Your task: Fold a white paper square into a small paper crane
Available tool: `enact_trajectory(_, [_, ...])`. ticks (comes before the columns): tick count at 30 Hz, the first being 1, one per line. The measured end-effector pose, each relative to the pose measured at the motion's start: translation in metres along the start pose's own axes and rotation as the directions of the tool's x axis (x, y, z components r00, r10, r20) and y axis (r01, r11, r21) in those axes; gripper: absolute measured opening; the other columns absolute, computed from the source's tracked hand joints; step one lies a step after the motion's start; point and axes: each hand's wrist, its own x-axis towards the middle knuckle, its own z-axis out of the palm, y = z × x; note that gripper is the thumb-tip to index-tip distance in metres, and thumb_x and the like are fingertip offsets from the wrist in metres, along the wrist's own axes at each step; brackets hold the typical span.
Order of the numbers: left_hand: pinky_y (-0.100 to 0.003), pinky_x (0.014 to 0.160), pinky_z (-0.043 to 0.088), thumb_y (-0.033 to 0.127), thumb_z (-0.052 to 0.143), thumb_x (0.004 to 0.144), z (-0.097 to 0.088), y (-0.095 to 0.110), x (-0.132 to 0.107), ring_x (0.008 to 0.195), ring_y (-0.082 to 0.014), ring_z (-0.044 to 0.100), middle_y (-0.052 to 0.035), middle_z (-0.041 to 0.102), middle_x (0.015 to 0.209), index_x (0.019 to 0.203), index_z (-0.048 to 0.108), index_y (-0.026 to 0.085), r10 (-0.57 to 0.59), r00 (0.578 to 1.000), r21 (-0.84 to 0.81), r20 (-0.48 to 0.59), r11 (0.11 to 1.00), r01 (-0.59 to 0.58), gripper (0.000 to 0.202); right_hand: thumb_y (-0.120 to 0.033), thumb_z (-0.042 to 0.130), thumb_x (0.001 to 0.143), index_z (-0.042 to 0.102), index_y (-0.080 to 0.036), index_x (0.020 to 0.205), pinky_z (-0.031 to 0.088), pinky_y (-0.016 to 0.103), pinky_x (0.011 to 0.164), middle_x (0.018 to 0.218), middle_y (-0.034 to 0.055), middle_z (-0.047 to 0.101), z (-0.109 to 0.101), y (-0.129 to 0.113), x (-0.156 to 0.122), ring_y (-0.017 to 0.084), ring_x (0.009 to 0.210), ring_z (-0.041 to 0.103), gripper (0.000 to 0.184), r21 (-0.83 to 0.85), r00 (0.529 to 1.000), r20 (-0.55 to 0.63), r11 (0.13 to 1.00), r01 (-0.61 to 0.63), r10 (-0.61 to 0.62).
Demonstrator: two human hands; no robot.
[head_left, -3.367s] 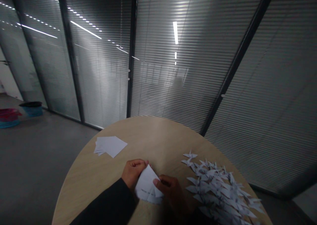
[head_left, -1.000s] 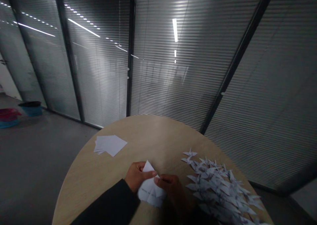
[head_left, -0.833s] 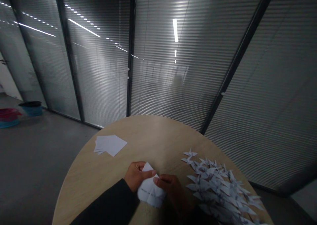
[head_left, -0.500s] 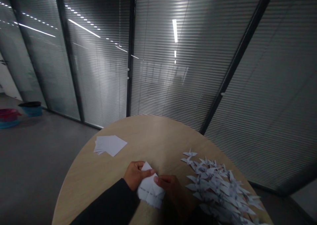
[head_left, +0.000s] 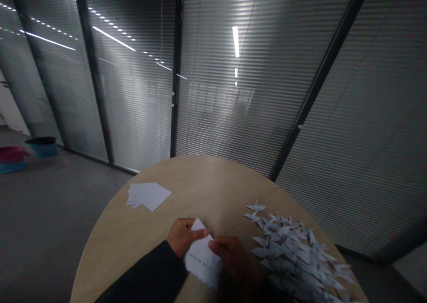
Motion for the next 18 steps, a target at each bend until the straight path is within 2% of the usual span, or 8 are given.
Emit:
enact_trajectory(5, [-0.022, 0.042, 0.032, 0.047, 0.084, 0.039, -0.002, -0.002, 0.002, 0.039, -0.0086, 0.046, 0.0007, 0.057, 0.042, 0.049, 0.065, 0.010, 0.019, 1.000, -0.004, -0.010, 1.000, -0.019, 0.043, -0.052, 0.054, 0.071, 0.066, -0.013, 0.061, 0.030, 0.024, 0.050, 0.054, -0.0001, 0.052, 0.001, 0.003, 0.003, 0.012, 0.054, 0.043, 0.042, 0.026, 1.000, 0.010, 0.999, -0.018, 0.018])
enact_trajectory(11, [-0.023, 0.042, 0.035, 0.044, 0.084, 0.038, -0.003, 0.004, 0.002, 0.040, -0.0105, 0.049, 0.0002, 0.060, 0.042, 0.047, 0.064, 0.012, 0.033, 0.996, -0.030, -0.085, 0.999, -0.036, 0.038, -0.057, 0.057, 0.067, 0.066, -0.013, 0.067, 0.038, 0.025, 0.055, 0.060, 0.0022, 0.059, -0.001, 0.011, 0.007, 0.015, 0.058, 0.051, 0.045, 0.114, 0.998, -0.018, 0.992, -0.056, 0.058])
enact_trajectory(18, [-0.023, 0.042, 0.035, 0.042, 0.084, 0.038, 0.001, 0.010, -0.002, 0.039, -0.0111, 0.050, -0.0009, 0.060, 0.042, 0.045, 0.063, 0.012, 0.044, 0.991, -0.047, -0.124, 0.998, -0.050, 0.037, -0.054, 0.054, 0.071, 0.062, -0.014, 0.062, 0.033, 0.024, 0.052, 0.057, 0.0006, 0.055, -0.004, 0.000, 0.001, 0.013, 0.055, 0.047, 0.042, 0.050, 0.997, -0.078, 0.999, 0.016, -0.012])
